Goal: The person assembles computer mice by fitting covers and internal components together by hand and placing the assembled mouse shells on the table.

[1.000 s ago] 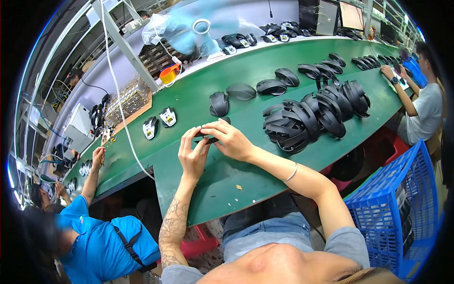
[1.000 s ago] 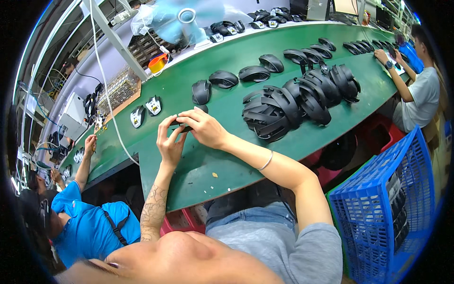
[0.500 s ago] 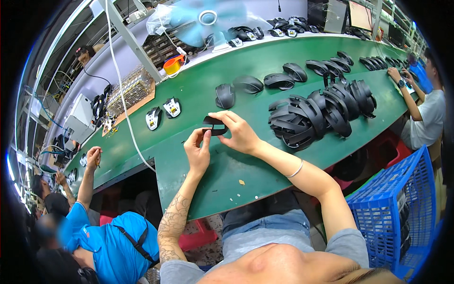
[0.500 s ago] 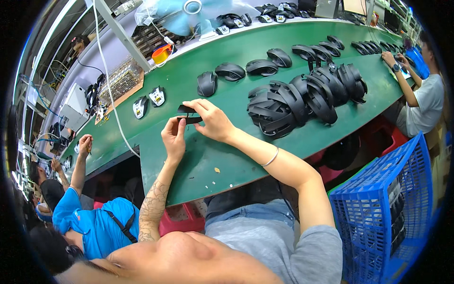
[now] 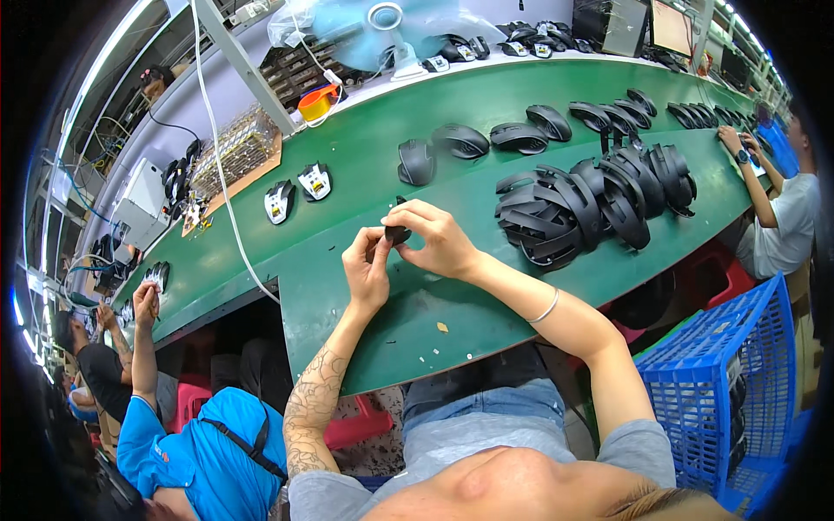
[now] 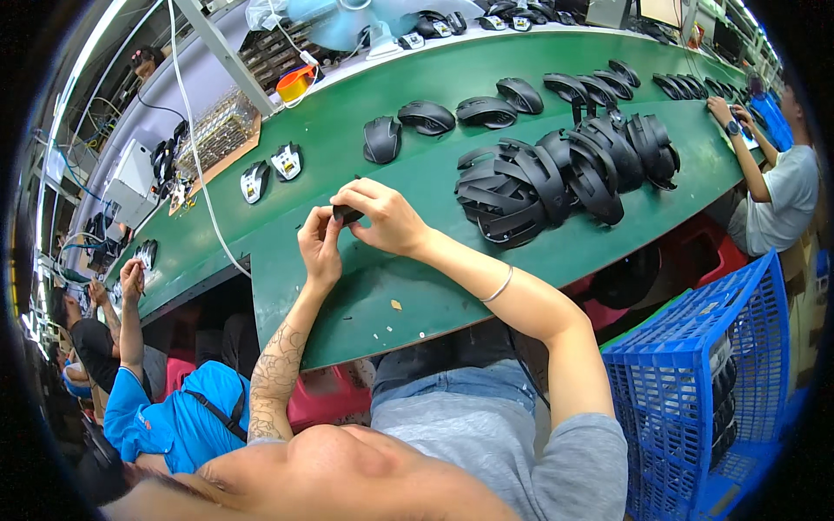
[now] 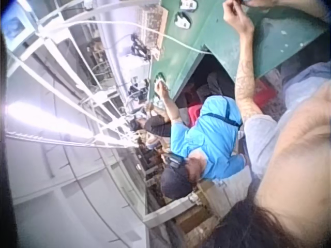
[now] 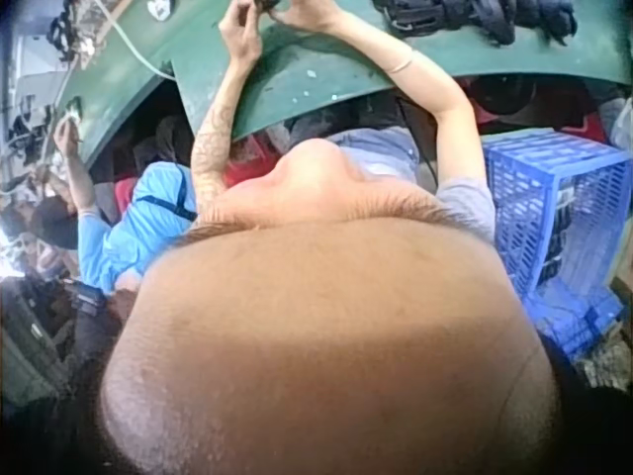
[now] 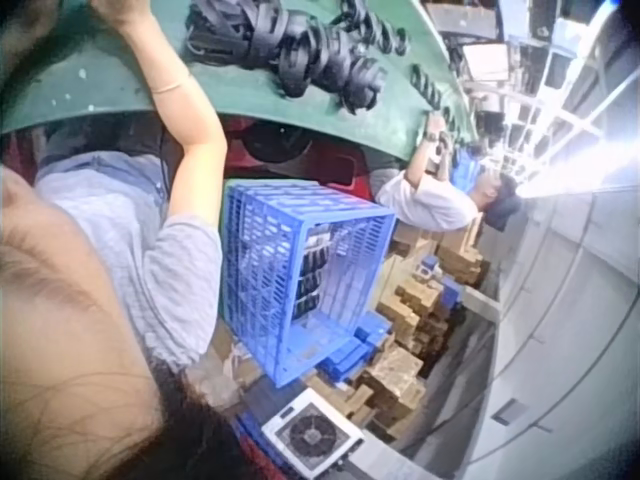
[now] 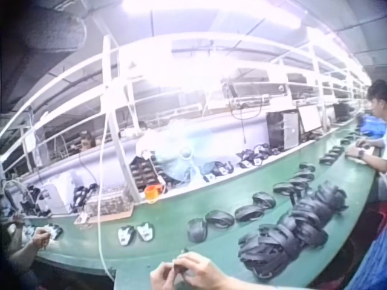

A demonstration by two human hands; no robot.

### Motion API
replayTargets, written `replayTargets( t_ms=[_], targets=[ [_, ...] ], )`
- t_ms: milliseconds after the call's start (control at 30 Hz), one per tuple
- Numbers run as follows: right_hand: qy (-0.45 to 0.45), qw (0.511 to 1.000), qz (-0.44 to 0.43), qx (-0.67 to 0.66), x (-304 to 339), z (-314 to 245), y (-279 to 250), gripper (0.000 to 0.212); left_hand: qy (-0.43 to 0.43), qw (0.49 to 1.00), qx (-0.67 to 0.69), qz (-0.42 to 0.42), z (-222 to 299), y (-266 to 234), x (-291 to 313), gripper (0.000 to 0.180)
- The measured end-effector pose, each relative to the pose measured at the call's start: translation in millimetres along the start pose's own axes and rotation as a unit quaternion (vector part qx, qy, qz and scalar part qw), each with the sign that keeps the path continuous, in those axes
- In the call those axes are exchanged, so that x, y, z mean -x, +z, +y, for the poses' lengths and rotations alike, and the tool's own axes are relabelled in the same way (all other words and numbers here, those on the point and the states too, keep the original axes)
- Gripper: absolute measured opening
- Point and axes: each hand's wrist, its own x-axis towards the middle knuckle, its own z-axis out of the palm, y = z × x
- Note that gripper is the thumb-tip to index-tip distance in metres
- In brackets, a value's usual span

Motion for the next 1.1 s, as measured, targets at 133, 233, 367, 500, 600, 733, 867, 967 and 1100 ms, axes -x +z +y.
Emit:
replayTargets(
  t_ms=[133, 233, 367, 500, 600, 733, 867, 967, 1100],
  targets=[
    [-0.002, 1.0, 0.007, 0.013, -0.2, 2.7, 2.5, 0.038, 0.0, 0.999, 0.032, -0.006, -6.1, -0.6, 0.3, 0.012],
    [-0.006, 1.0, -0.017, 0.011, 0.6, 4.2, -0.6, 0.037, -0.011, 0.999, 0.05, 0.002, -5.2, 3.7, 0.5, 0.013],
    [0.004, 0.999, -0.023, 0.025, 0.3, 0.9, -1.5, 0.045, -0.025, 0.998, 0.061, 0.011, -6.4, 1.9, 0.4, 0.013],
    [0.012, 0.999, 0.003, 0.052, 0.6, 1.8, 0.2, 0.057, -0.046, 0.998, 0.026, 0.023, -5.8, 2.2, -1.7, 0.012],
    [0.006, 0.993, -0.045, 0.11, 3.6, 1.4, -1.6, 0.06, -0.042, 0.998, 0.035, 0.018, -1.0, 2.7, -2.9, 0.011],
    [-0.003, 0.988, -0.075, 0.133, 4.2, 1.4, 1.4, 0.06, -0.045, 0.998, 0.039, 0.009, -5.1, 0.5, -1.1, 0.012],
    [0.007, 0.987, -0.068, 0.144, 2.8, 1.0, -0.7, 0.06, -0.056, 0.997, 0.045, 0.032, -9.3, 0.1, -3.3, 0.013],
    [0.029, 0.987, -0.066, 0.142, 2.7, -1.3, -0.3, 0.06, -0.055, 0.996, 0.056, 0.038, -13.0, -2.7, -3.5, 0.013],
    [0.072, 0.989, -0.043, 0.123, 2.4, -1.7, 0.5, 0.059, -0.144, 0.976, 0.157, 0.041, -12.9, -2.7, -8.5, 0.013]
  ],
)
